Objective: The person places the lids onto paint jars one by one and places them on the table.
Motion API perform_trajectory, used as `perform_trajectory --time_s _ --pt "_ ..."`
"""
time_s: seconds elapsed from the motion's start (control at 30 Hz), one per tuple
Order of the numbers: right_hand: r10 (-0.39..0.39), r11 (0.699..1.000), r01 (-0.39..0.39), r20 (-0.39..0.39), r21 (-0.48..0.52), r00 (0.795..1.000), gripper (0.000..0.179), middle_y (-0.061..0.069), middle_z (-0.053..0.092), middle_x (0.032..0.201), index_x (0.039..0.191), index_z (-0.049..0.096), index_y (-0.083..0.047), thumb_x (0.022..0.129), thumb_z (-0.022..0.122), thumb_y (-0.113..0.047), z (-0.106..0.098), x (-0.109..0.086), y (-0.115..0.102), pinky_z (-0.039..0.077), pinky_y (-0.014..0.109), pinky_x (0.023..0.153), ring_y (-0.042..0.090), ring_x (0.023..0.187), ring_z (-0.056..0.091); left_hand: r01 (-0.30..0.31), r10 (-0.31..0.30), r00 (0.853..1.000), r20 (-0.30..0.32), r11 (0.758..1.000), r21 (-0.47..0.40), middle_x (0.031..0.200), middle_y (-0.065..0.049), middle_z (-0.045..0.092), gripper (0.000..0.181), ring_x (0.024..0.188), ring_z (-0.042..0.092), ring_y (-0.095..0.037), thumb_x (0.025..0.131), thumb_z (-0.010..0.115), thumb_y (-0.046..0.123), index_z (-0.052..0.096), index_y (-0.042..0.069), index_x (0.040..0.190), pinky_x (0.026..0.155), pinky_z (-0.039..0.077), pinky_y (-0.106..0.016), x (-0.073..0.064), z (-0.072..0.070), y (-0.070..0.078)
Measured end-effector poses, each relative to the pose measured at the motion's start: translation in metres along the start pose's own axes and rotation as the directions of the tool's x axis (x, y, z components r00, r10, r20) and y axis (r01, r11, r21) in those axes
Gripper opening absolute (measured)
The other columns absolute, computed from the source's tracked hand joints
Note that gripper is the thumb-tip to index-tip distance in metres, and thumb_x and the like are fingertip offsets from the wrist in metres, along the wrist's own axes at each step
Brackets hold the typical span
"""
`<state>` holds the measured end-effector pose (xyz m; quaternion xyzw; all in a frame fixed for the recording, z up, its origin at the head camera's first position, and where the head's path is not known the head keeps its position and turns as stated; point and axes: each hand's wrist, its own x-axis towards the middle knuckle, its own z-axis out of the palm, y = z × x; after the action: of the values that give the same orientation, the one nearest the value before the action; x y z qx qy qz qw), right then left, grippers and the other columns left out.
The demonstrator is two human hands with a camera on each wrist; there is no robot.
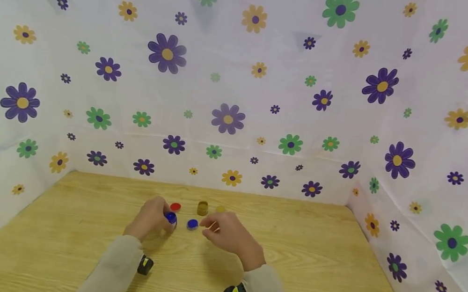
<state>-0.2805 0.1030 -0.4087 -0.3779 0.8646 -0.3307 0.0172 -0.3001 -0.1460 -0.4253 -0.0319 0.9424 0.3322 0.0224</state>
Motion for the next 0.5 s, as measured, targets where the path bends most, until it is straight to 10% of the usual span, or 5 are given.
perform_trajectory --time_s 0.5 --pt "0.023 0.961 0.005 0.098 -0.277 0.995 0.019 0.008 0.078 0.113 0.11 0.079 -0.004 0.092 0.074 -0.003 0.039 0.068 0.013 0.058 0.035 0.094 0.025 0.109 0.072 -0.158 0.158 0.987 0.031 0.987 -0.015 0.095 -0.012 0.074 0.03 0.089 0.071 -0.023 0.07 0.09 0.0 0.074 -0.003 0.095 0.083 0.061 -0.042 -0.017 -0.002 0.01"
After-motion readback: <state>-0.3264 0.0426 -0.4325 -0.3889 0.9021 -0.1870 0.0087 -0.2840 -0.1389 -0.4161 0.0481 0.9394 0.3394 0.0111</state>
